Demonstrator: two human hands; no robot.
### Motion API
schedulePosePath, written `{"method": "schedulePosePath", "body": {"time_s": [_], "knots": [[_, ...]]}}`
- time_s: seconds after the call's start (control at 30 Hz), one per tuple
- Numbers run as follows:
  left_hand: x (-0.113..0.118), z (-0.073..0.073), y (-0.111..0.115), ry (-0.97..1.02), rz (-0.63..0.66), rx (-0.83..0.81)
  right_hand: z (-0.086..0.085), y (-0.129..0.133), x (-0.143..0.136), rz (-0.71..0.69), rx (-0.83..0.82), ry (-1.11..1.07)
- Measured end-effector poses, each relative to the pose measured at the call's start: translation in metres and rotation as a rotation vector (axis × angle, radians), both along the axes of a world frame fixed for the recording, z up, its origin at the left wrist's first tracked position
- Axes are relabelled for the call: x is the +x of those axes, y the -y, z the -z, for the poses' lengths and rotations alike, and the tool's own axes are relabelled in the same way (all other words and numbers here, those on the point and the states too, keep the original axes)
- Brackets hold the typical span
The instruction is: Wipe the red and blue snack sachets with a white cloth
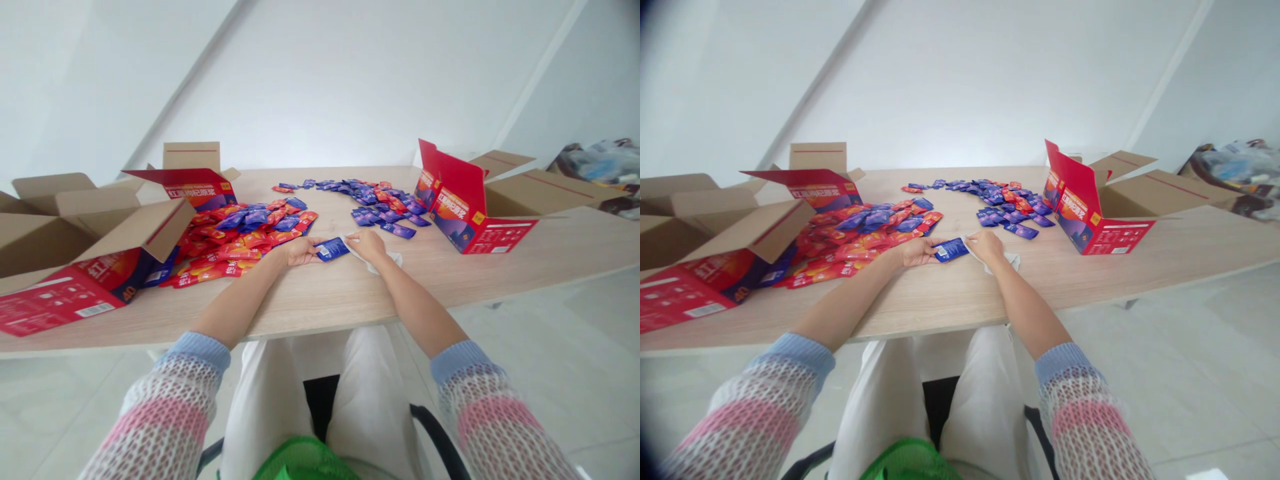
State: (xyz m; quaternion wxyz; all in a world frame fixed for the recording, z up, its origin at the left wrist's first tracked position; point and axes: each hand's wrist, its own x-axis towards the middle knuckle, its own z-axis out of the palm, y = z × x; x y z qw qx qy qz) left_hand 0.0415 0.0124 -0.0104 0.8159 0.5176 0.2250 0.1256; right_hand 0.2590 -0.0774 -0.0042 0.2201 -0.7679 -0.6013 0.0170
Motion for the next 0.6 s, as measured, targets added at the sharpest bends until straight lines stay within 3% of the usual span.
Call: {"method": "schedulePosePath", "body": {"time_s": [0.13,0.33,0.47,0.6], "knots": [[0.001,0.0,-0.002,0.021,0.033,-0.033,-0.003,0.002,-0.016,-0.133,0.069,0.051],[0.0,0.001,-0.003,0.009,-0.016,-0.001,-0.012,0.006,-0.047,-0.496,0.104,-0.028],[0.001,0.003,-0.006,-0.001,0.013,0.023,-0.014,0.012,-0.046,-0.656,0.059,-0.18],[0.002,0.008,-0.01,0.01,0.03,0.037,-0.015,0.016,-0.038,-0.731,0.01,-0.302]]}}
